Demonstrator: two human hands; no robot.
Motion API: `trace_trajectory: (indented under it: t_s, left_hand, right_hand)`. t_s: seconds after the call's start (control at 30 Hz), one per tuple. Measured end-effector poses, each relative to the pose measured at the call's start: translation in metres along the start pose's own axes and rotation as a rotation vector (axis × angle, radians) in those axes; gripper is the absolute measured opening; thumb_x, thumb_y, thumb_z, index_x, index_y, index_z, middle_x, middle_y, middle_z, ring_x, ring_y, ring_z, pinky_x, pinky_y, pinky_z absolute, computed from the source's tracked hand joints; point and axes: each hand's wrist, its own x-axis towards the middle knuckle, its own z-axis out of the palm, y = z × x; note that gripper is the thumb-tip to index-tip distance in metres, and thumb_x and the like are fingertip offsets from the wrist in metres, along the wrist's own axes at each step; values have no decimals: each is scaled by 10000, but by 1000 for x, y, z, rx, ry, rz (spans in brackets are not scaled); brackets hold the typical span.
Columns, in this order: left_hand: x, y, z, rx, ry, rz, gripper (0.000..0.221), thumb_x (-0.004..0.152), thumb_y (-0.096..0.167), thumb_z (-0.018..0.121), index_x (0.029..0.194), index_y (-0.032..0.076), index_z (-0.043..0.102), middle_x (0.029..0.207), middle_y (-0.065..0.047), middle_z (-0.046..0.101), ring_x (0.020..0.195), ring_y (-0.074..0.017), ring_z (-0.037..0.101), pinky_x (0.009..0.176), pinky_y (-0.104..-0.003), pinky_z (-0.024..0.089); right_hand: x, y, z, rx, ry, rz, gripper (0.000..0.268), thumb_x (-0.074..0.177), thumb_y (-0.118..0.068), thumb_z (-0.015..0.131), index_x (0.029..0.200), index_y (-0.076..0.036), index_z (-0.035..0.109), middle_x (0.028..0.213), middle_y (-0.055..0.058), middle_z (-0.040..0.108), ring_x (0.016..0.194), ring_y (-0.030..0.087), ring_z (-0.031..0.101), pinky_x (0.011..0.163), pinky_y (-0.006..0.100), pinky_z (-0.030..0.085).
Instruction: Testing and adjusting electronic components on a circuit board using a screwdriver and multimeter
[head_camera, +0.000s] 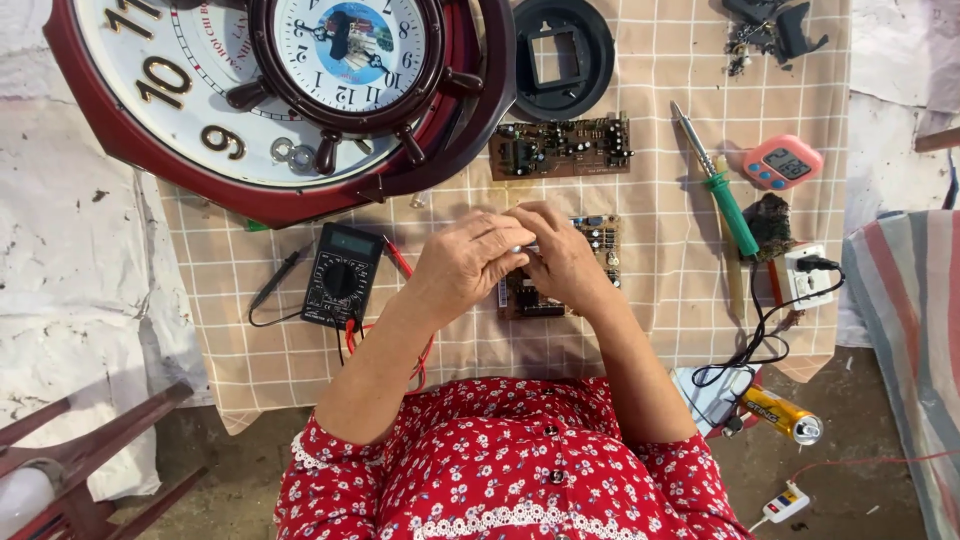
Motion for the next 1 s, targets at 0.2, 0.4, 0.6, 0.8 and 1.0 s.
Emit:
trace_trajectory:
  t_s: [0.2, 0.4, 0.6, 0.8, 1.0]
  left_hand:
    - [5, 5, -3, -143, 48, -103, 202, 795, 283, 620, 918, 123, 622, 849, -55, 644, 689, -217, 632, 590, -301, 516]
    - [-5, -8, 18, -155, 103, -210, 257, 745, 320, 674, 911, 142, 592, 684, -55, 610, 487, -153, 553, 422, -252, 453]
    - [10, 11, 3, -77, 30, -73, 220, 867, 222, 474, 991, 111, 619, 875, -68, 620, 654, -248, 622, 528, -312, 509]
    - [5, -3, 7, 5, 201, -115, 212, 740, 267, 702, 806, 83, 619, 828, -61, 634, 553, -186, 602, 436, -229, 482]
    - [5, -2, 25, -144, 254, -222, 159, 775, 160, 661, 835, 61, 551, 738, -60, 610, 457, -124, 531, 409, -212, 449]
  right_hand:
    - [-18, 31, 30, -339, -73, -12, 347, 700, -199, 576, 1035, -108, 557, 1025, 80, 479, 1011, 281, 472, 785, 374, 361]
    - [-20, 34, 31, -291, -11, -9, 334, 691, -223, 577, 1009, -133, 533, 1000, 45, 465, 1017, 249, 449, 764, 356, 358]
    - [-22, 42, 35, -296, -5, -9, 312, 718, -279, 591, 996, -146, 539, 1034, 40, 477, 1031, 244, 453, 779, 347, 351]
    - [-18, 29, 24, -274, 38, -8, 349, 712, -251, 638, 1032, -139, 553, 1001, 45, 513, 1029, 233, 468, 808, 349, 346]
    - [-25, 38, 31, -271, 48, 6, 405, 691, -275, 654, 1061, -163, 535, 1000, 32, 508, 1040, 218, 459, 833, 354, 336]
